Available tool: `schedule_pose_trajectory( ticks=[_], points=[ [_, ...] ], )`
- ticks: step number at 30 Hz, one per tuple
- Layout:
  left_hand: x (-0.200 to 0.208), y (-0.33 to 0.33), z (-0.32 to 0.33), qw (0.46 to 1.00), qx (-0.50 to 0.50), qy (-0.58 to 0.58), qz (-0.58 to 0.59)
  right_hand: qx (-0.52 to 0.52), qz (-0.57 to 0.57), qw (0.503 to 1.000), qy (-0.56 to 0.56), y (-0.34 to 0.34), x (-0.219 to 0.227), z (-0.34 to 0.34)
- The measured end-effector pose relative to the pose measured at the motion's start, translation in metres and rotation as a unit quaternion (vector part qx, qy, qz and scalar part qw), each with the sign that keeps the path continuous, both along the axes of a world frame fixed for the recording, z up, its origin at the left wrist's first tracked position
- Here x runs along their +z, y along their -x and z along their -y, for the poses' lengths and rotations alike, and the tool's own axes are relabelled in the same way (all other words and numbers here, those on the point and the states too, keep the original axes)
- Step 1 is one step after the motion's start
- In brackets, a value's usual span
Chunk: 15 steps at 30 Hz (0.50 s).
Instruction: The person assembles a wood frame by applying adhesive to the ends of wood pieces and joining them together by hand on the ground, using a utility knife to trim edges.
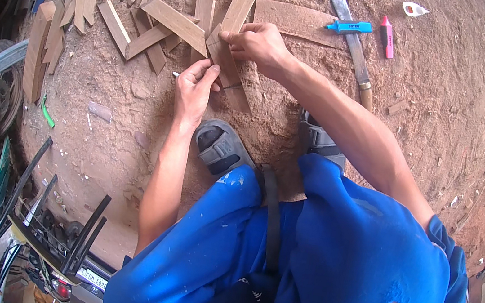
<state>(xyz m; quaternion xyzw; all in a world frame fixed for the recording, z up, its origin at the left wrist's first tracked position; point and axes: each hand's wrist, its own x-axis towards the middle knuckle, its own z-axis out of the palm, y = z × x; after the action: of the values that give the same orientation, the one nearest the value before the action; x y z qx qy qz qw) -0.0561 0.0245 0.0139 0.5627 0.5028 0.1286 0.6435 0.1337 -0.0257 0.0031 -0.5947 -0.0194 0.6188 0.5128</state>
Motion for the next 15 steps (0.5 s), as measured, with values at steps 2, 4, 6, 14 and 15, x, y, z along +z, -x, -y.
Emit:
schedule_pose_trajectory(
  ticks=[2, 4, 6, 14, 15],
  points=[
    [0.0023, -0.0017, -0.0012, 1.0, -0.014, -0.006, -0.005, -0.002, 0.008, 1.0, 0.007, -0.0001, -0.0002, -0.0007],
    [0.0049, -0.0017, -0.0008, 0.999, -0.031, -0.02, -0.02, -0.004, 0.012, 1.0, 0.011, 0.0006, 0.0005, -0.0025],
    [0.0061, -0.0023, -0.0006, 0.999, -0.038, -0.024, -0.024, -0.006, 0.013, 1.0, 0.01, 0.0011, 0.0023, -0.0047],
    [0.0057, -0.0011, -0.0015, 0.996, -0.063, -0.044, -0.049, -0.002, 0.013, 0.999, 0.029, 0.0019, -0.0003, -0.009],
    [0.0053, -0.0011, -0.0024, 0.995, -0.068, -0.049, -0.051, -0.001, 0.014, 0.999, 0.032, 0.0013, -0.0032, -0.0085]
  ],
)
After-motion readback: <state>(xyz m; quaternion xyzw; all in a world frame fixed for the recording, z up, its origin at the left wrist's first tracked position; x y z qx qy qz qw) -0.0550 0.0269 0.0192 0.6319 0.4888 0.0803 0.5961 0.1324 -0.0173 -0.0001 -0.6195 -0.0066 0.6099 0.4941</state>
